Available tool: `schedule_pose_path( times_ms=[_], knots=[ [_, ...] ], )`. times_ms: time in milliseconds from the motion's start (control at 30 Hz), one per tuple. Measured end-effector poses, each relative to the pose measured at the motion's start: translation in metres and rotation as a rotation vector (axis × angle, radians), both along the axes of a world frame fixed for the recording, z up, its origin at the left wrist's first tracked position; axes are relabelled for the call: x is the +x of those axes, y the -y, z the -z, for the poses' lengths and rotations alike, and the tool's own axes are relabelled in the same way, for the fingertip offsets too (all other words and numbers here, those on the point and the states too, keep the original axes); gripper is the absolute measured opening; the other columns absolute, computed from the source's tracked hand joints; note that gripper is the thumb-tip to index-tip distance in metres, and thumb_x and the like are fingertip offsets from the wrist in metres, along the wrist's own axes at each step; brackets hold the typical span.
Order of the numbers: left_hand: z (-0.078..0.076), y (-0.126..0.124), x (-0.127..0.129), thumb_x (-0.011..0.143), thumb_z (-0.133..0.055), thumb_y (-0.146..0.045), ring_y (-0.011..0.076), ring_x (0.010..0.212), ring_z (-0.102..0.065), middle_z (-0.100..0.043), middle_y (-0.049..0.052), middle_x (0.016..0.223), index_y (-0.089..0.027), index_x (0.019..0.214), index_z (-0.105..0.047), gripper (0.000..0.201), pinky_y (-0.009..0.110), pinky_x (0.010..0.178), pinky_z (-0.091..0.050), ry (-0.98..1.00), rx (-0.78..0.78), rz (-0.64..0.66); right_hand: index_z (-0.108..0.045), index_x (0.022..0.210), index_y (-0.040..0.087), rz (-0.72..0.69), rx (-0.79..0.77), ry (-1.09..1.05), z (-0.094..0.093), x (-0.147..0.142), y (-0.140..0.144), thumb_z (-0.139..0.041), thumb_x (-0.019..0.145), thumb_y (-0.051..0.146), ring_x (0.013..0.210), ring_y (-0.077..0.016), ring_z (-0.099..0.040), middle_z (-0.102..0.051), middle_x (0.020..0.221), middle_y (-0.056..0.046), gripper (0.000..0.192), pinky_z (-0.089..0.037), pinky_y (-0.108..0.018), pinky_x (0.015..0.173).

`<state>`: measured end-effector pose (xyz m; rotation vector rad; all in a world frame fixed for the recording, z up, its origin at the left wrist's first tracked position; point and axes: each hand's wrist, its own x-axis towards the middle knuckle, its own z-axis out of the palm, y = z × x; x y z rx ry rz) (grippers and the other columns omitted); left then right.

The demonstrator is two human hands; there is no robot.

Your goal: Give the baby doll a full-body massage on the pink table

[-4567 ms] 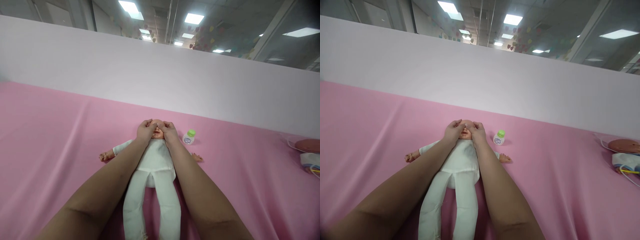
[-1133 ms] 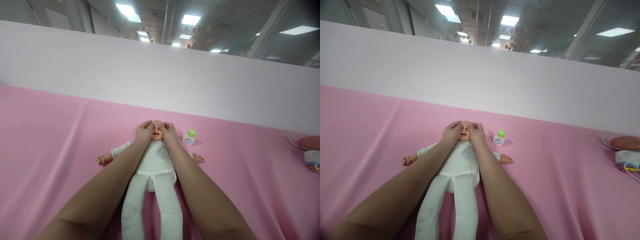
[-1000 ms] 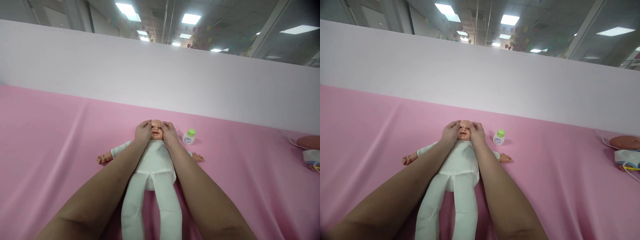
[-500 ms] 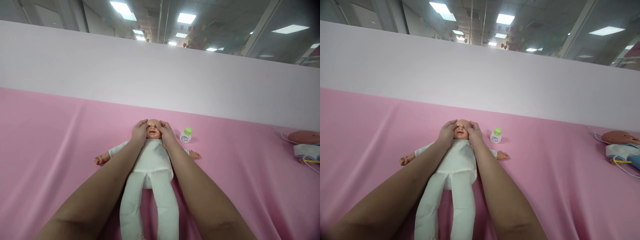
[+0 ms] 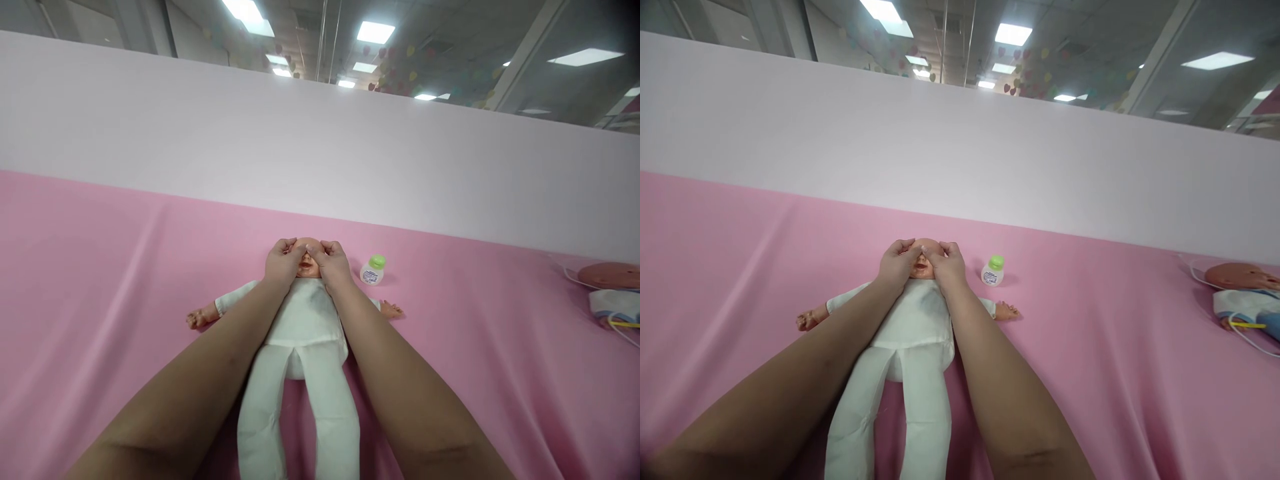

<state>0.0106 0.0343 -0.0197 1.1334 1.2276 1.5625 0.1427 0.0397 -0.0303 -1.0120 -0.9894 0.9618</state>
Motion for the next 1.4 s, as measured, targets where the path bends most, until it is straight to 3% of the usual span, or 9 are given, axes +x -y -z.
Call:
schedule_pose_path(
  times_ms=[167, 367, 467, 700, 833, 1000, 1133, 1267, 1400],
  knots=[
    [0.001, -0.005, 0.001, 0.081, -0.072, -0.035, 0.0223, 0.096, -0.073, -0.077, 0.004, 0.099, -0.025, 0.105, -0.076, 0.026, 0.036, 0.090, -0.058, -0.027, 0.001, -0.027, -0.069, 0.098, 0.025, -0.011, -0.011, -0.075, 0.004, -0.001, -0.005, -0.080, 0.075, 0.049, 0.099, -0.0243, -0.070, -0.076, 0.098, -0.002, 0.035, -0.058, -0.040, 0.092],
    [-0.007, 0.000, 0.002, 0.079, -0.065, -0.022, 0.0231, 0.096, -0.073, -0.078, 0.007, 0.103, -0.021, 0.108, -0.076, 0.031, 0.037, 0.089, -0.059, 0.198, -0.086, 0.031, -0.072, 0.106, 0.027, -0.095, -0.048, -0.238, 0.003, 0.004, -0.001, -0.078, 0.073, 0.033, 0.112, -0.0232, -0.068, -0.076, 0.115, -0.001, 0.034, -0.053, -0.043, 0.105],
    [-0.010, 0.003, 0.002, 0.078, -0.066, -0.022, 0.0248, 0.097, -0.074, -0.079, 0.007, 0.103, -0.021, 0.108, -0.076, 0.032, 0.040, 0.091, -0.059, 0.219, -0.080, 0.029, -0.072, 0.108, 0.028, -0.133, -0.057, -0.282, 0.002, 0.005, 0.002, -0.076, 0.070, 0.027, 0.115, -0.0237, -0.067, -0.075, 0.119, -0.001, 0.038, -0.053, -0.044, 0.106],
    [0.001, 0.001, -0.002, 0.074, -0.076, -0.032, 0.0250, 0.100, -0.073, -0.075, 0.007, 0.111, -0.024, 0.117, -0.074, 0.043, 0.035, 0.088, -0.057, -0.035, 0.011, 0.001, -0.065, 0.116, 0.027, -0.121, -0.045, -0.147, 0.001, 0.001, 0.004, -0.086, 0.066, 0.034, 0.110, -0.0234, -0.069, -0.071, 0.121, -0.002, 0.054, -0.057, -0.040, 0.099],
    [0.001, 0.001, -0.003, 0.075, -0.079, -0.033, 0.0251, 0.096, -0.074, -0.074, 0.008, 0.112, -0.024, 0.117, -0.073, 0.043, 0.035, 0.085, -0.058, -0.058, -0.012, -0.007, -0.064, 0.117, 0.027, -0.048, -0.032, -0.035, 0.003, -0.001, 0.002, -0.090, 0.064, 0.039, 0.107, -0.0226, -0.069, -0.067, 0.126, -0.003, 0.061, -0.057, -0.038, 0.094],
    [0.001, -0.002, -0.001, 0.079, -0.079, -0.040, 0.0256, 0.095, -0.074, -0.076, 0.008, 0.106, -0.025, 0.112, -0.075, 0.036, 0.037, 0.086, -0.058, -0.109, -0.005, -0.045, -0.066, 0.111, 0.025, 0.026, -0.051, 0.002, 0.001, -0.005, -0.004, -0.091, 0.063, 0.044, 0.100, -0.0234, -0.070, -0.070, 0.116, -0.003, 0.057, -0.057, -0.038, 0.090],
    [0.004, -0.006, -0.001, 0.082, -0.075, -0.040, 0.0244, 0.096, -0.073, -0.077, 0.007, 0.104, -0.025, 0.109, -0.075, 0.031, 0.036, 0.088, -0.057, -0.130, 0.001, -0.077, -0.067, 0.100, 0.025, 0.051, -0.039, -0.020, 0.002, -0.008, -0.009, -0.083, 0.073, 0.049, 0.095, -0.0225, -0.069, -0.074, 0.101, -0.002, 0.039, -0.057, -0.037, 0.089],
    [0.004, -0.008, -0.001, 0.083, -0.067, -0.031, 0.0238, 0.103, -0.071, -0.078, 0.005, 0.107, -0.026, 0.106, -0.076, 0.025, 0.035, 0.091, -0.056, -0.051, -0.005, -0.067, -0.069, 0.098, 0.025, 0.011, -0.050, -0.106, 0.002, -0.006, -0.007, -0.075, 0.081, 0.045, 0.102, -0.0228, -0.070, -0.076, 0.104, -0.002, 0.027, -0.057, -0.038, 0.094],
    [0.002, -0.006, -0.001, 0.081, -0.062, -0.023, 0.0246, 0.099, -0.073, -0.079, 0.007, 0.106, -0.022, 0.113, -0.075, 0.034, 0.037, 0.088, -0.058, 0.112, -0.057, -0.013, -0.070, 0.114, 0.027, -0.111, -0.099, -0.245, -0.001, -0.001, 0.001, -0.072, 0.081, 0.031, 0.112, -0.0232, -0.069, -0.075, 0.120, -0.002, 0.034, -0.057, -0.041, 0.101]
  ],
)
